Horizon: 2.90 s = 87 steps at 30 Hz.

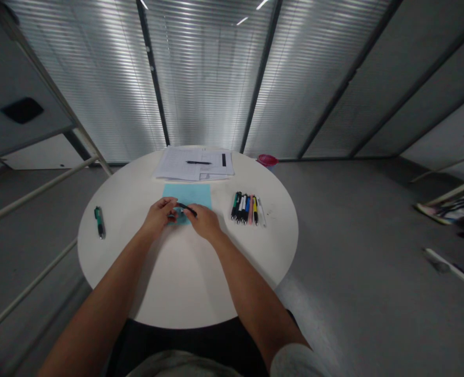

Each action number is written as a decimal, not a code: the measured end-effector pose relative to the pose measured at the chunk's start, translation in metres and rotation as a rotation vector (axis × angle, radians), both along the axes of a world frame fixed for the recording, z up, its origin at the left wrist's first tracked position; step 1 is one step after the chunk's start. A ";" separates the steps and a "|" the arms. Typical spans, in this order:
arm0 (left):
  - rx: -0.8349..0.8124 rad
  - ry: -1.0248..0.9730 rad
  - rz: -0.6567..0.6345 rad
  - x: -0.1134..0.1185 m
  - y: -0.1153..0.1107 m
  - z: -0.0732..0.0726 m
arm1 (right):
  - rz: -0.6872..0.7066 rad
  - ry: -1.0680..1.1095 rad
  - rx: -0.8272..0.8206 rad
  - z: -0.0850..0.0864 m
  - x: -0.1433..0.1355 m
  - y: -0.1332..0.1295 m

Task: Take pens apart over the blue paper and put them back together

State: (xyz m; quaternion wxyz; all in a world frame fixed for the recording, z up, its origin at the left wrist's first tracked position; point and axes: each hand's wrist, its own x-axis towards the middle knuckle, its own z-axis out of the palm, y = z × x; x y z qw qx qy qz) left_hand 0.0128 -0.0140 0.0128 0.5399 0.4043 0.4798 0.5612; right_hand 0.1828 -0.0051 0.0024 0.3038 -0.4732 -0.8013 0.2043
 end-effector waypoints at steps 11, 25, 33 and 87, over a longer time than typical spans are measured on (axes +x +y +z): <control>-0.002 0.018 -0.062 -0.003 0.002 -0.005 | 0.003 -0.009 0.018 0.001 -0.001 0.000; -0.024 -0.016 -0.073 -0.002 -0.001 0.000 | 0.022 0.017 0.021 0.001 0.000 0.000; 0.034 0.060 -0.014 -0.007 0.000 -0.003 | -0.037 0.055 0.037 0.000 0.000 0.001; 0.204 0.520 0.144 -0.010 0.007 -0.014 | -0.188 -0.039 0.060 -0.003 0.001 0.006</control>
